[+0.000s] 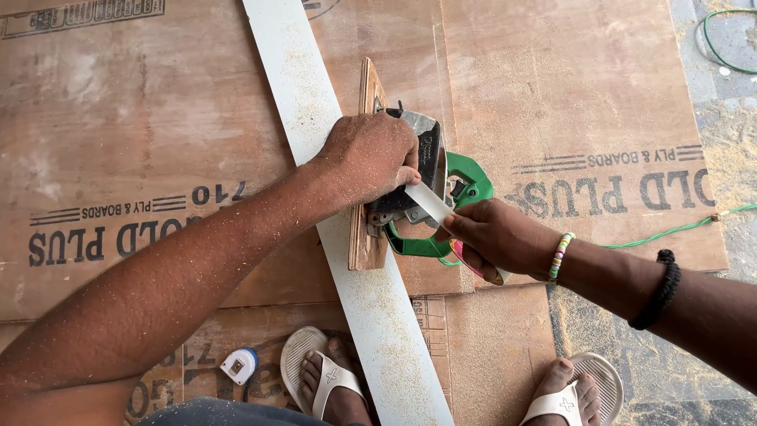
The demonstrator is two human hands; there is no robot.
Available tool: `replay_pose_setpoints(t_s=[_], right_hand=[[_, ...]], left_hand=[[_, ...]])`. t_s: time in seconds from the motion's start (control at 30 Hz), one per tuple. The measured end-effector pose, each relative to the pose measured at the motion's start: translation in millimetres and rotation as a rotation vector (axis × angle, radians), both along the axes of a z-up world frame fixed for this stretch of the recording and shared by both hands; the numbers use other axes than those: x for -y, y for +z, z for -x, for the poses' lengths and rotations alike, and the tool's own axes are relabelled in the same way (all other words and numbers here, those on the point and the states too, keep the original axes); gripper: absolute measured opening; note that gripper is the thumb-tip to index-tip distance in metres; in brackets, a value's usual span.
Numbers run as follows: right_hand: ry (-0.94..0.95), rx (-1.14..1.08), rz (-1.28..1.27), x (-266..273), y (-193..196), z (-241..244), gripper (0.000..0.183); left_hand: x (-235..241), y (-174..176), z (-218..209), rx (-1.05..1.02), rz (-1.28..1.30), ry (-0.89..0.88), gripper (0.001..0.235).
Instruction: Cutting a piece of plywood using a circular saw and applying tape to the saw's base plate.
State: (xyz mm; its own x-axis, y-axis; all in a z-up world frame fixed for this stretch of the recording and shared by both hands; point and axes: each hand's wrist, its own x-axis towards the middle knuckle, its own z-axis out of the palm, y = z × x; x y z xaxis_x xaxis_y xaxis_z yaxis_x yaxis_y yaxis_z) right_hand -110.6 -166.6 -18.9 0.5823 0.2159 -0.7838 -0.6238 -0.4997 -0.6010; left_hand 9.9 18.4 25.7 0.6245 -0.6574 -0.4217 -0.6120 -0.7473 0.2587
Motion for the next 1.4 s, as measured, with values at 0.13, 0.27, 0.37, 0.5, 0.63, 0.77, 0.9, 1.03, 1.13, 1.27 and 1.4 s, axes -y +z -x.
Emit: replay_pose_setpoints(t_s=[0.13, 0.27, 0.37, 0.5, 0.63, 0.77, 0.9, 1.03, 1.13, 1.27, 1.4], right_hand=[[0.048, 0.029, 0.040, 0, -5, 1, 0.048], [-0.008, -0.018, 0.015, -1, -13, 1, 0.049], [-0.028, -0.034, 0.008, 1, -19, 1, 0.049], [-0.037, -0.087, 0.012, -3, -10, -1, 0.046], [-0.046, -0.076, 0.006, -5, -10, -2, 0.042], [-0.080, -0.091, -0.006, -5, -16, -2, 0.042], [-0.112, -0.124, 0.013, -9, -10, -5, 0.035], [-0.109, -0.087, -0.012, -6, -24, -5, 0.034], [-0.091, -0.082, -0.034, -6, -20, -6, 0.038], [-0.062, -0.095, -0.006, -5, -16, -6, 0.034], [-0.071, -0.121, -0.020, -5, -18, -7, 0.035]], left_hand=[[1, -2, 1, 0.006, -0.025, 0.009, 0.027], [1, -7, 2, -0.006, 0.003, 0.029, 0.025], [1, -7, 1, 0.001, 0.006, 0.040, 0.026], [3, -4, -2, -0.038, -0.019, 0.112, 0.033], [4, 0, 0, 0.059, -0.009, 0.106, 0.053], [5, -33, 3, 0.316, 0.042, -0.067, 0.091], [0, -69, 7, 0.233, 0.304, -0.281, 0.097], [8, -37, 21, 0.011, -0.048, -0.309, 0.114], [2, -51, 16, 0.120, -0.006, -0.378, 0.121], [-2, -67, -4, 0.048, 0.123, -0.378, 0.105], [0, -49, -17, -0.042, 0.132, -0.337, 0.105]])
